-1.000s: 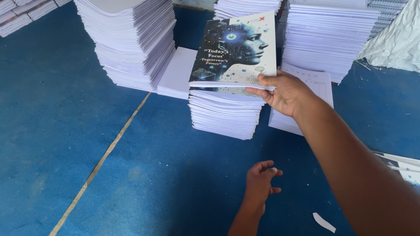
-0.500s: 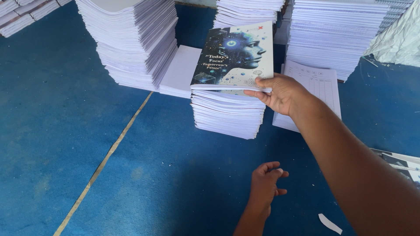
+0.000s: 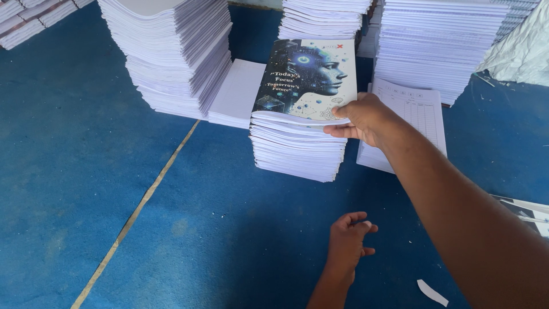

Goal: The person inserts a printed index sheet into a booklet cover and places the assembled notebook onto a stack. This process is repeated multiple times with identical materials.

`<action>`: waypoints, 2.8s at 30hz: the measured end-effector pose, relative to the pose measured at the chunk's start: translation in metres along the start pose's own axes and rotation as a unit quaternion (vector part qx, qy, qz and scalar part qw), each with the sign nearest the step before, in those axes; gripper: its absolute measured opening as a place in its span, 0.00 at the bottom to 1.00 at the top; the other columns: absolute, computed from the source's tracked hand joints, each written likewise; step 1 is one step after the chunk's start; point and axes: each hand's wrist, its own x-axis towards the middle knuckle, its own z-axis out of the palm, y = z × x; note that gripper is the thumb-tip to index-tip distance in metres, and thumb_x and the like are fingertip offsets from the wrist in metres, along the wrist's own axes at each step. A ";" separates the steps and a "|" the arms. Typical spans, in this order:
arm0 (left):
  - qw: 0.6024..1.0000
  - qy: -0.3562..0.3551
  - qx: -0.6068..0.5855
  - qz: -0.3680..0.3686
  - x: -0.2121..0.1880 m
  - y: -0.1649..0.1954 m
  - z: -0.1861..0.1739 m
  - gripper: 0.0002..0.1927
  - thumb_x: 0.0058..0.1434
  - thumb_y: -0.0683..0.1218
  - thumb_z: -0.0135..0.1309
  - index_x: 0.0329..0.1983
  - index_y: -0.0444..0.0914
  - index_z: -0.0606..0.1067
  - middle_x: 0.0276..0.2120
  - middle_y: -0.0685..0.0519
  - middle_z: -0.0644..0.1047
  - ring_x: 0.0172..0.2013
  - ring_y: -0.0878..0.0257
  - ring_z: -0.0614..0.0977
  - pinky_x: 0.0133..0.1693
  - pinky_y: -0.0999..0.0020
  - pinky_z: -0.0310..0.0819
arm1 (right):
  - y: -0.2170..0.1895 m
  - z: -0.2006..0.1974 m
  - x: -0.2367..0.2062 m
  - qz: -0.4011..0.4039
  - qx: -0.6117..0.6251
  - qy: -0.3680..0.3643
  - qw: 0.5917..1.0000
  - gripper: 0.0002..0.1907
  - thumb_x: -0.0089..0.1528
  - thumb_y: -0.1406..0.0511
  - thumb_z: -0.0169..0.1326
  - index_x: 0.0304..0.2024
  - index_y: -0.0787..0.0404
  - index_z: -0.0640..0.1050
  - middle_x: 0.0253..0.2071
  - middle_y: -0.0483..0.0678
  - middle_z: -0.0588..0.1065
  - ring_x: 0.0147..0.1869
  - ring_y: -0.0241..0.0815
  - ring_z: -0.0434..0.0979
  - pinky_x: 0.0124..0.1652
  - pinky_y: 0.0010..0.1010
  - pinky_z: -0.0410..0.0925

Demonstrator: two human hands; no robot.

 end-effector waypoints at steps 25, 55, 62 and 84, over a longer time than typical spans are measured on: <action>1.000 -0.014 0.006 0.027 0.002 -0.006 -0.002 0.24 0.62 0.41 0.54 0.62 0.34 0.71 0.44 0.47 0.81 0.34 0.66 0.82 0.30 0.75 0.78 | 0.018 0.002 -0.003 -0.062 -0.447 0.159 0.878 0.33 0.55 0.43 0.63 0.47 0.64 0.82 0.37 0.56 0.82 0.42 0.52 0.84 0.41 0.44 0.74; 0.994 -0.050 0.065 0.066 0.010 -0.013 -0.013 0.30 0.56 0.31 0.38 0.63 0.35 0.70 0.49 0.47 0.79 0.46 0.63 0.81 0.42 0.70 0.79 | 0.129 -0.048 -0.111 -0.165 -0.369 0.184 0.896 0.32 0.64 0.50 0.51 0.61 0.66 0.72 0.15 0.48 0.73 0.15 0.37 0.71 0.18 0.29 0.59; 0.991 -0.039 0.078 0.098 0.003 -0.012 -0.018 0.29 0.56 0.32 0.39 0.60 0.38 0.75 0.46 0.49 0.79 0.45 0.64 0.81 0.41 0.70 0.79 | 0.164 -0.041 -0.136 -0.096 -0.344 0.163 0.920 0.33 0.62 0.50 0.52 0.63 0.63 0.70 0.16 0.47 0.73 0.17 0.37 0.71 0.20 0.30 0.59; 0.982 -0.048 0.175 0.056 0.001 -0.017 -0.029 0.25 0.62 0.46 0.52 0.64 0.40 0.72 0.44 0.54 0.80 0.43 0.65 0.82 0.44 0.68 0.76 | 0.232 -0.087 -0.172 0.112 -0.369 0.171 0.907 0.38 0.63 0.49 0.53 0.71 0.55 0.64 0.24 0.52 0.80 0.26 0.43 0.79 0.28 0.36 0.68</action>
